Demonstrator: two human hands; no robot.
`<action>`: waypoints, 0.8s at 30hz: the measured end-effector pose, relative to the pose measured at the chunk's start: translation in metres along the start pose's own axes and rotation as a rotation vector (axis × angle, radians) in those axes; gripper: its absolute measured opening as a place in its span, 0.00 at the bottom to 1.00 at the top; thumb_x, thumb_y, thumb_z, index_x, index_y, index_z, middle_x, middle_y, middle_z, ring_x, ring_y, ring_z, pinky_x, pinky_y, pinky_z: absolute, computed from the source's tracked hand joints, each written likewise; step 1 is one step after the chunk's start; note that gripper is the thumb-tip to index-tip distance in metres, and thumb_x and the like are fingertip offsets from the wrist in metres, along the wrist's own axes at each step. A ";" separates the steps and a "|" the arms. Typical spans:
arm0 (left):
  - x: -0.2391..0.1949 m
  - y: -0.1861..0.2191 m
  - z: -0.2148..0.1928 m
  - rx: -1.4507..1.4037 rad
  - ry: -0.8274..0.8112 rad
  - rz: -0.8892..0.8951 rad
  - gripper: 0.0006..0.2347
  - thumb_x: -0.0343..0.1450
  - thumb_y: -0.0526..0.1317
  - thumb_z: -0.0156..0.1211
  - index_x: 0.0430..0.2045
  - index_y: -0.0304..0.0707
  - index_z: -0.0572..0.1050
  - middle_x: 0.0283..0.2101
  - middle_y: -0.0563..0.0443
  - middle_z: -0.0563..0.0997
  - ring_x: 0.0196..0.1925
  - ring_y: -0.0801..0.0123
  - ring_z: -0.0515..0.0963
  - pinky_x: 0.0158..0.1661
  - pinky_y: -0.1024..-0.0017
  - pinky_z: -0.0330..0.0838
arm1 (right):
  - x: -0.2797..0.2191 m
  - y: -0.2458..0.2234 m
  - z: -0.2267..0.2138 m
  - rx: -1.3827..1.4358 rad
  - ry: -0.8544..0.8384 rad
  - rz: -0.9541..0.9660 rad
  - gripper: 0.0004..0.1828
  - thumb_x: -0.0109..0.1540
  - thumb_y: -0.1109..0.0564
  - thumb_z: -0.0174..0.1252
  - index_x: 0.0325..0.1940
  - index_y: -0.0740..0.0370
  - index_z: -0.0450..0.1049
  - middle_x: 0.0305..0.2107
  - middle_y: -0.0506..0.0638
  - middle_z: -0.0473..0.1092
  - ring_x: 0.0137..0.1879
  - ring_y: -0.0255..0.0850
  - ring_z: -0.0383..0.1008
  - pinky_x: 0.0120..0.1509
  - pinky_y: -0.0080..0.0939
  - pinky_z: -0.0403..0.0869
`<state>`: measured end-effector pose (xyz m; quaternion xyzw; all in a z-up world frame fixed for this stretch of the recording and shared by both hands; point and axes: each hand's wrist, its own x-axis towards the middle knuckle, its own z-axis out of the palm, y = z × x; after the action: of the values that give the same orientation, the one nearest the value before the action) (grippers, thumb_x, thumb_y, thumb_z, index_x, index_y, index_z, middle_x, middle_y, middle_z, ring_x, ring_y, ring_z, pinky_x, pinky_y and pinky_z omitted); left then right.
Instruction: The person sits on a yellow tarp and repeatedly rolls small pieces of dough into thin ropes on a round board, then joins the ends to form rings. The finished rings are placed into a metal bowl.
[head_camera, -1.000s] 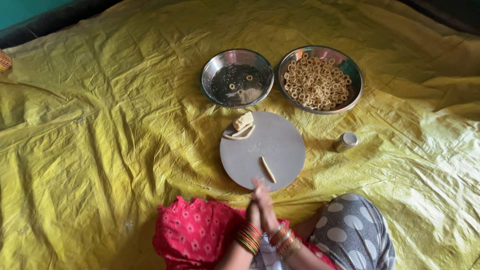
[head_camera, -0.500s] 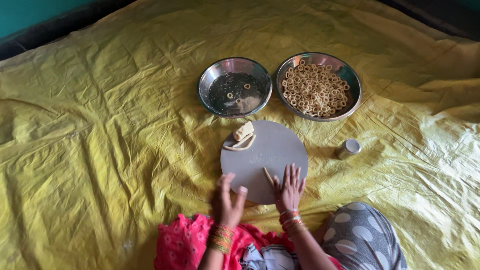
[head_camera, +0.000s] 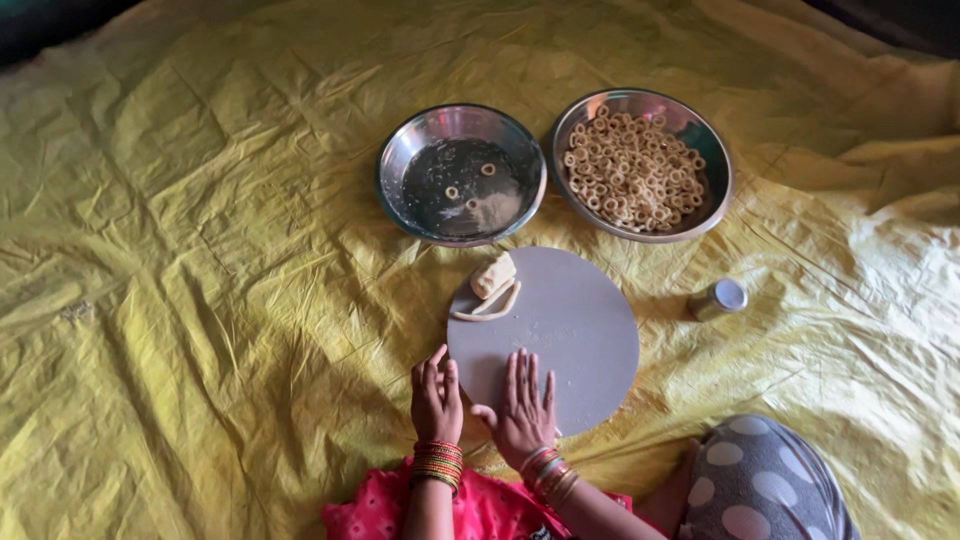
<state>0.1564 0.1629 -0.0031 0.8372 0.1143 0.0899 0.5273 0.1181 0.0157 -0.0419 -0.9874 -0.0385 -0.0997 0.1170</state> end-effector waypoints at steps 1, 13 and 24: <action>0.000 0.000 -0.003 0.002 0.024 0.069 0.16 0.78 0.48 0.50 0.56 0.43 0.75 0.54 0.44 0.77 0.51 0.57 0.79 0.50 0.63 0.75 | 0.006 0.005 -0.001 -0.095 -0.105 0.059 0.59 0.62 0.20 0.36 0.78 0.69 0.36 0.75 0.66 0.39 0.81 0.58 0.34 0.77 0.68 0.37; 0.005 0.002 -0.004 -0.294 -0.108 -0.171 0.18 0.77 0.50 0.44 0.57 0.44 0.74 0.52 0.47 0.75 0.39 0.68 0.82 0.40 0.71 0.77 | 0.111 0.218 0.005 -0.204 0.003 0.347 0.53 0.67 0.27 0.37 0.79 0.71 0.36 0.77 0.67 0.38 0.82 0.60 0.31 0.80 0.68 0.34; 0.001 -0.006 -0.006 -0.279 -0.154 -0.281 0.20 0.77 0.54 0.43 0.53 0.46 0.78 0.45 0.51 0.85 0.30 0.73 0.80 0.32 0.74 0.75 | -0.049 0.035 -0.029 0.029 -0.627 0.288 0.58 0.66 0.23 0.36 0.77 0.73 0.28 0.74 0.69 0.23 0.80 0.61 0.20 0.78 0.62 0.29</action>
<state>0.1552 0.1711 -0.0056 0.7362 0.1757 -0.0336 0.6527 0.0680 -0.0276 -0.0322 -0.9635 0.0657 0.2265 0.1264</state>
